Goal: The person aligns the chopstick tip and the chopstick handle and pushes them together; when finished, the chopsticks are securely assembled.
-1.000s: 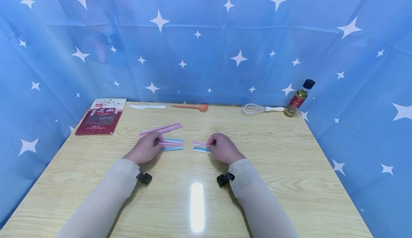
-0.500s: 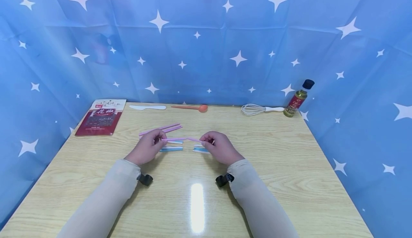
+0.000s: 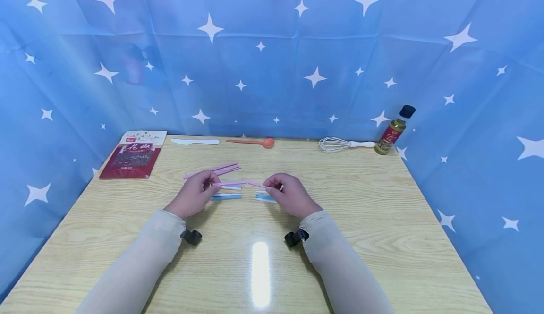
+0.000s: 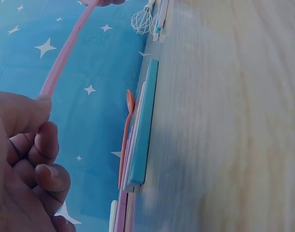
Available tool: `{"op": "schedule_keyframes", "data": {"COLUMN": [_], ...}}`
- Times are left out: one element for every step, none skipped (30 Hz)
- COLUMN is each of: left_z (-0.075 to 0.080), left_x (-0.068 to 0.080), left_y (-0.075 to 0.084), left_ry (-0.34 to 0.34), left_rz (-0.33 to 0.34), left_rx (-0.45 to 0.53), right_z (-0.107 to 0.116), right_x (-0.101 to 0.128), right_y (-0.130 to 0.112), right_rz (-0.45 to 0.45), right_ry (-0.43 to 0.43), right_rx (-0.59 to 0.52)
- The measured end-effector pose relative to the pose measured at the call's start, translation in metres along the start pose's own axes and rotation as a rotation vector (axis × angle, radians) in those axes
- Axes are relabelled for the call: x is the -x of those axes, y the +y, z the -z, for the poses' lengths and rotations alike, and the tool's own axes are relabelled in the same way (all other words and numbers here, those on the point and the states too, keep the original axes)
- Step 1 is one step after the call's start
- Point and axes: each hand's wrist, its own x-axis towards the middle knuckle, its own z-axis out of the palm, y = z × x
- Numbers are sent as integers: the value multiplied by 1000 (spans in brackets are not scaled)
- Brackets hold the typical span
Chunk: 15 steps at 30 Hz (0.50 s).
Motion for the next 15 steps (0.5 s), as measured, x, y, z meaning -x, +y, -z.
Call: {"op": "schedule_keyframes", "data": {"left_z": [0,0,0,0,1,1,1,1,1,1,1,2,2,2,2], "left_x": [0,0,0,1,1,1,1,1,1,2,2,2,2,2,2], "left_y": [0,0,1,1,2,2,2,3,3,3,3,4,4,5,5], "left_ry": [-2,-4,-7,-11,-13,-16,-19,-22,-24,-25,-27,-29,-31,-32,-33], "left_rz": [-2,-3,-5,-8,-12,-15,-20,-25,-29,-33,-38,-42,-48,-53,-57], "left_rx": [3,7,12,15,17,19,20,21,24,25,28,31,40,48,56], "right_z": [0,0,0,0,0,0,-1,-1,-2,-2,-3,-3,-4,-4,-4], "right_x": [0,0,0,0,0,0,0,0,0,0,0,0,1,1,1], "right_y": [0,0,-1,-1,-1,-1,-1,-1,-1,-2,-2,-3,-3,-4,-4], "right_rz": [2,5,8,11,13,17,21,24,26,31,37,46,54,60,67], "right_ry": [-2,-3,-4,-4,-4,-5,-5,-5,-4,-3,-2,0,5,11,18], "right_rx": [1,3,5,8,11,13,14,15,12,11,9,7,5,3,3]}}
